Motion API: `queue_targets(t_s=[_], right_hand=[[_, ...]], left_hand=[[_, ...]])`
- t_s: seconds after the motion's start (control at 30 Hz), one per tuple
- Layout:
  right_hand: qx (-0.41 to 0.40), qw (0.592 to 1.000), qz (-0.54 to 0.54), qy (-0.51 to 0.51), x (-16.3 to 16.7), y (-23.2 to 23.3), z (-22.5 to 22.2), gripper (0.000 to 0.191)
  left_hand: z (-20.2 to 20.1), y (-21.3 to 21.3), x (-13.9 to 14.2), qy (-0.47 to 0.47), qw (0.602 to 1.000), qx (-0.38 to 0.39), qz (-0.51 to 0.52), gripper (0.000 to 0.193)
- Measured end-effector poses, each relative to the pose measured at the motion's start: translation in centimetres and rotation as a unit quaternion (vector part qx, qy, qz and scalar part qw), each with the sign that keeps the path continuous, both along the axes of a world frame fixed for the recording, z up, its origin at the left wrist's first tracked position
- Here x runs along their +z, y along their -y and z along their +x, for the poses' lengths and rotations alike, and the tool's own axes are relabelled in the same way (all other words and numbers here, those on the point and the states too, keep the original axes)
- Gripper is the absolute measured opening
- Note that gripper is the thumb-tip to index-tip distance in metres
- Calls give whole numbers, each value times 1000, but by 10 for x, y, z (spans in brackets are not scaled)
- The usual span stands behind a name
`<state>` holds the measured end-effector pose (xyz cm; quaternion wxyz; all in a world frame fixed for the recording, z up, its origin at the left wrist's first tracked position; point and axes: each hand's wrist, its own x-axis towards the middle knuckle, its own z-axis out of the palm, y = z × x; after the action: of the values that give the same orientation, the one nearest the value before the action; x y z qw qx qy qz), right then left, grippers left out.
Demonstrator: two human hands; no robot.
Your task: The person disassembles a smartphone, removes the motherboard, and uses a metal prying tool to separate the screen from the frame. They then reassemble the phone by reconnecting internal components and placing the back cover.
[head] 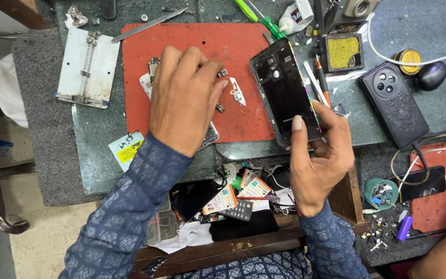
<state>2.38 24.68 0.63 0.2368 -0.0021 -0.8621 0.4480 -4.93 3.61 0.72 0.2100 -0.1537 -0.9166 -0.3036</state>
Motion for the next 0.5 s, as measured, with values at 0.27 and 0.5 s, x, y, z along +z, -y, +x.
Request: queue_targets(t_s=[0.27, 0.5], right_hand=[[-3, 999, -38, 36, -4, -1, -9, 32], [-2, 997, -31, 75, -3, 5, -11, 37]], left_hand=[[-12, -9, -10, 4, 999, -1, -35, 21], [-8, -9, -4, 2, 999, -26, 20, 18]])
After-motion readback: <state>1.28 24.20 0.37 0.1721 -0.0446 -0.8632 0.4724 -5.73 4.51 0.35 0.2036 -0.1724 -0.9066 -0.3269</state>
